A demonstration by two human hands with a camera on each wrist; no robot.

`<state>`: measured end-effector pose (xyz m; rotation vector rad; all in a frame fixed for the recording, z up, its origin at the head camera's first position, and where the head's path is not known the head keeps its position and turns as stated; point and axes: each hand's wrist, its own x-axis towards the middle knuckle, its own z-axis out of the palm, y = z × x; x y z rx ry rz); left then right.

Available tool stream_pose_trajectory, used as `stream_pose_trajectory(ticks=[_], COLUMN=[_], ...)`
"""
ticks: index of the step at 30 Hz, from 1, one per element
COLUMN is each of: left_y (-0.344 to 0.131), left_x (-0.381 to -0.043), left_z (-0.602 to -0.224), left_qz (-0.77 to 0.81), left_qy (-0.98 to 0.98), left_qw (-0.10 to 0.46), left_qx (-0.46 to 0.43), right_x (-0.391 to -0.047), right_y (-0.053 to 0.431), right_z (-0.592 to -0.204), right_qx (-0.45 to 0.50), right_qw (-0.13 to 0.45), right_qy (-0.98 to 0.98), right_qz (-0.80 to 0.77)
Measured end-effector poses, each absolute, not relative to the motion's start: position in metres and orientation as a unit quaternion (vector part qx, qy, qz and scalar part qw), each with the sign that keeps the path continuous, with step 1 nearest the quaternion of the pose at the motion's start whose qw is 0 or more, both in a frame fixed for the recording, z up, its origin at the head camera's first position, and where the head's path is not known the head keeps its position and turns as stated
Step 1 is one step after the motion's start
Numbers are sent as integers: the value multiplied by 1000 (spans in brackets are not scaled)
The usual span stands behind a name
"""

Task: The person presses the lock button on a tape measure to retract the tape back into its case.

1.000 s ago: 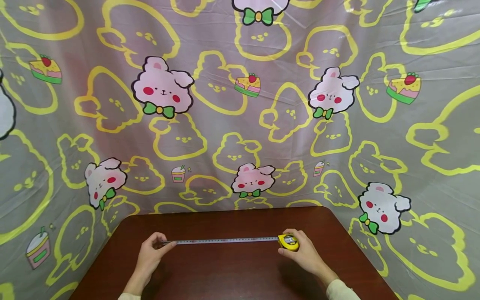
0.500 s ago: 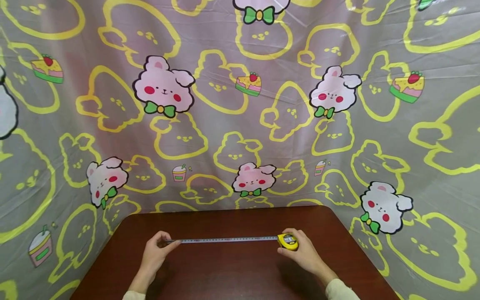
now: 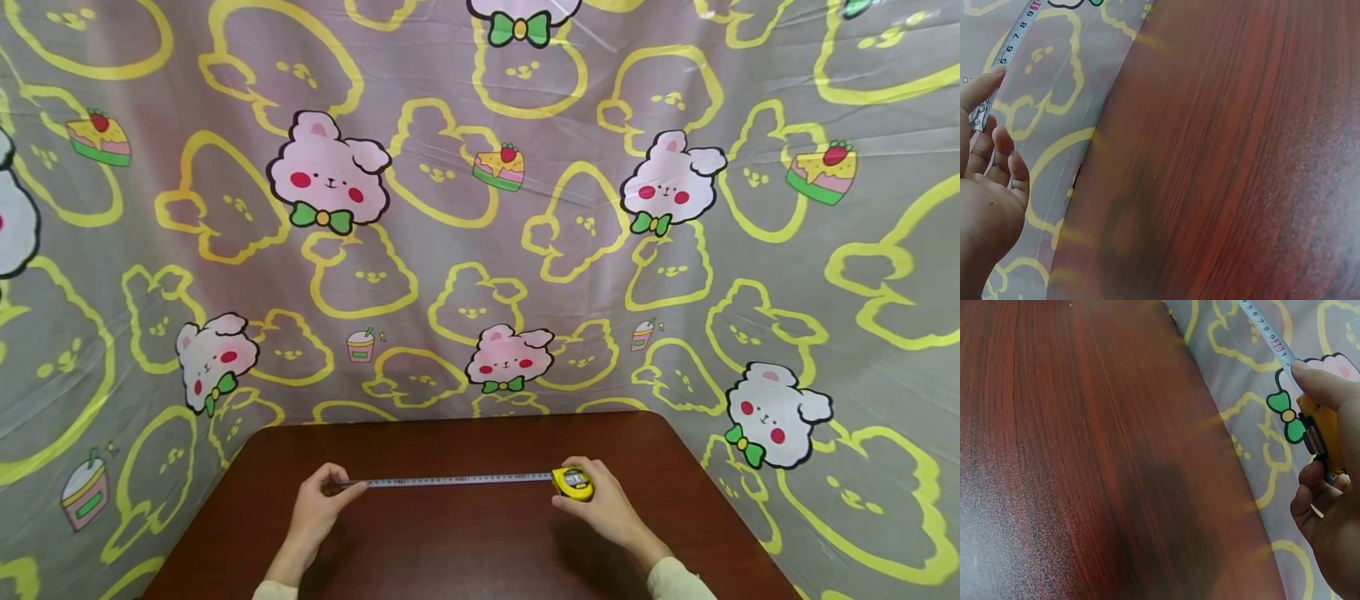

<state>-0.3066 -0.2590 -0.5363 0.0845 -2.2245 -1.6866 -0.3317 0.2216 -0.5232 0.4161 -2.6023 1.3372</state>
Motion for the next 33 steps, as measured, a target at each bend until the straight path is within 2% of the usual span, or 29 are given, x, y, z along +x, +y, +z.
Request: stream_pose_trajectory(ticks=[11,21,33], left_y=[-248,-242,-236], left_x=[-309,-310,-310], left_z=[-541,-541,-546], left_qz=[-600,-610,-607], left_qy=[-776,-769,-770], left_qw=[197,188,199], left_qx=[12,15,7], right_x=[-334,-334,-336], right_y=[216,210,200], right_z=[-528,-530,-532], right_qx=[146,154,160], right_qw=[114,119,105], right_qy=[-876,-872,-870], right_qz=[445,449,454])
